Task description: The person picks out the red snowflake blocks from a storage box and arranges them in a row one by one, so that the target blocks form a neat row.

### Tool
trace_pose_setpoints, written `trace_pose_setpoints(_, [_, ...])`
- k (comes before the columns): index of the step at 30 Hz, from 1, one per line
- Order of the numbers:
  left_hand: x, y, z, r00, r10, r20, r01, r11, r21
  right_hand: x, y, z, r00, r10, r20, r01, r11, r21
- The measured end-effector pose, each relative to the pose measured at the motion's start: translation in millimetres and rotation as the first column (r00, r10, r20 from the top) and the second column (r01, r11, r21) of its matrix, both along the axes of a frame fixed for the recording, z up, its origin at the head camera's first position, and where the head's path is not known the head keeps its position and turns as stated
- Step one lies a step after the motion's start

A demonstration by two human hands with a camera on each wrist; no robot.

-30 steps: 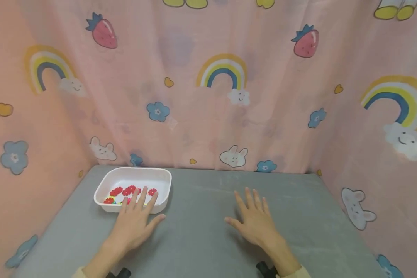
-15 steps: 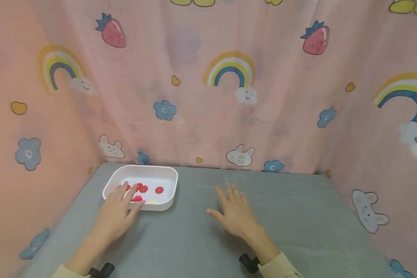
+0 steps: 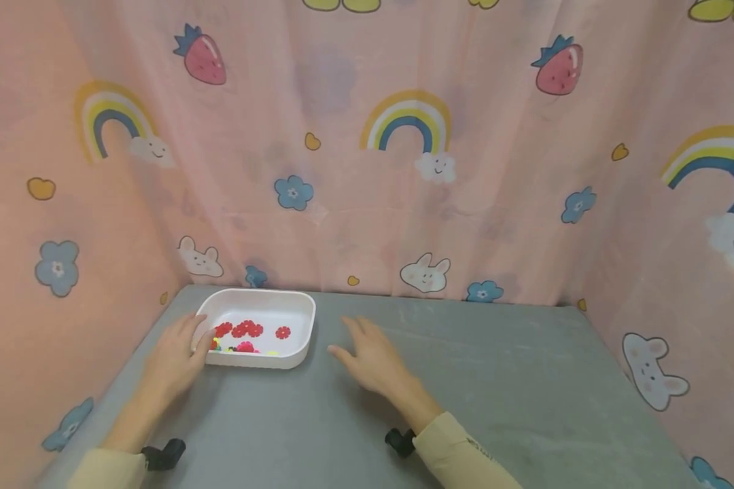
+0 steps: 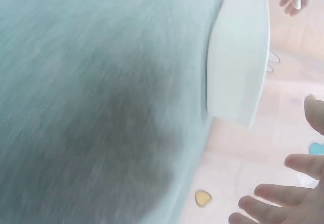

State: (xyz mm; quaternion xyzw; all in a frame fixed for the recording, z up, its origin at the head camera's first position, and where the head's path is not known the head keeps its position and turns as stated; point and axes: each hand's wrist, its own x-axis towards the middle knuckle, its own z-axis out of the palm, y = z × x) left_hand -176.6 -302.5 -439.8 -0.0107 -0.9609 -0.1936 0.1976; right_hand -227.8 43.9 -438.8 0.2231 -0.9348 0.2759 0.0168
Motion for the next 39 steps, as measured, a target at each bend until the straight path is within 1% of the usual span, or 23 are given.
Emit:
trace_pose_setpoints(4, [-10.1, -8.5, -3.3, 0.998, 0.004, -0.068, -0.002, 1.000, 0.030, -8.5, -15.0, -1.9, 0.997, -0.002, 0.081, 0.009, 0.997, -0.080])
trace_pose_setpoints(6, [-14.6, -12.1, -5.4, 0.998, 0.010, -0.069, -0.006, 0.998, 0.061, -13.0, -21.8, -4.4, 0.993, -0.001, 0.116, 0.015, 0.993, -0.118])
trace_pose_setpoints(10, [-22.6, -16.7, -9.5, 1.000, 0.026, -0.011, -0.024, 0.989, 0.148, -20.8, -34.6, -12.2, 0.987, 0.004, 0.162, 0.031, 0.978, -0.208])
trace_pose_setpoints(14, [-30.1, -21.5, -15.8, 0.998, 0.027, 0.048, -0.036, 0.977, 0.210, -25.2, -46.2, -20.5, 0.980, 0.007, 0.201, 0.054, 0.953, -0.297])
trace_pose_setpoints(16, [-32.7, -24.5, -19.7, 0.996, 0.023, 0.091, -0.045, 0.968, 0.248, -25.7, -51.0, -24.0, 0.976, 0.008, 0.217, 0.064, 0.944, -0.324])
trace_pose_setpoints(18, [-34.3, -27.7, -23.8, 0.988, 0.019, 0.153, -0.064, 0.954, 0.293, -25.2, -55.1, -26.3, 0.974, 0.020, 0.226, 0.062, 0.935, -0.348])
trace_pose_setpoints(20, [-35.4, -30.9, -27.4, 0.976, 0.010, 0.218, -0.087, 0.933, 0.349, -24.1, -58.5, -27.5, 0.970, 0.040, 0.238, 0.055, 0.924, -0.379])
trace_pose_setpoints(23, [-36.1, -35.0, -30.6, 0.961, -0.014, 0.275, -0.107, 0.901, 0.420, -22.5, -62.9, -28.3, 0.960, 0.065, 0.271, 0.056, 0.908, -0.416])
trace_pose_setpoints(25, [-35.9, -37.1, -30.8, 0.957, -0.031, 0.288, -0.109, 0.883, 0.457, -21.4, -65.1, -29.0, 0.953, 0.072, 0.295, 0.066, 0.900, -0.432])
trace_pose_setpoints(28, [-34.0, -38.0, -29.1, 0.954, -0.047, 0.297, -0.110, 0.864, 0.491, -19.8, -66.8, -31.1, 0.942, 0.074, 0.326, 0.083, 0.893, -0.443])
trace_pose_setpoints(29, [-33.1, -37.9, -28.3, 0.953, -0.052, 0.299, -0.110, 0.859, 0.500, -19.2, -67.1, -32.1, 0.942, 0.076, 0.328, 0.084, 0.890, -0.448])
trace_pose_setpoints(34, [-30.3, -36.9, -24.8, 0.953, -0.091, 0.290, -0.084, 0.839, 0.537, -18.3, -65.8, -35.3, 0.948, 0.080, 0.309, 0.084, 0.872, -0.482])
trace_pose_setpoints(37, [-28.9, -34.0, -22.8, 0.950, -0.103, 0.293, -0.074, 0.840, 0.537, -16.6, -61.8, -35.1, 0.951, 0.073, 0.299, 0.089, 0.864, -0.495])
trace_pose_setpoints(39, [-27.9, -30.1, -21.0, 0.947, -0.106, 0.304, -0.075, 0.846, 0.528, -14.6, -57.0, -34.0, 0.955, 0.062, 0.291, 0.096, 0.860, -0.501])
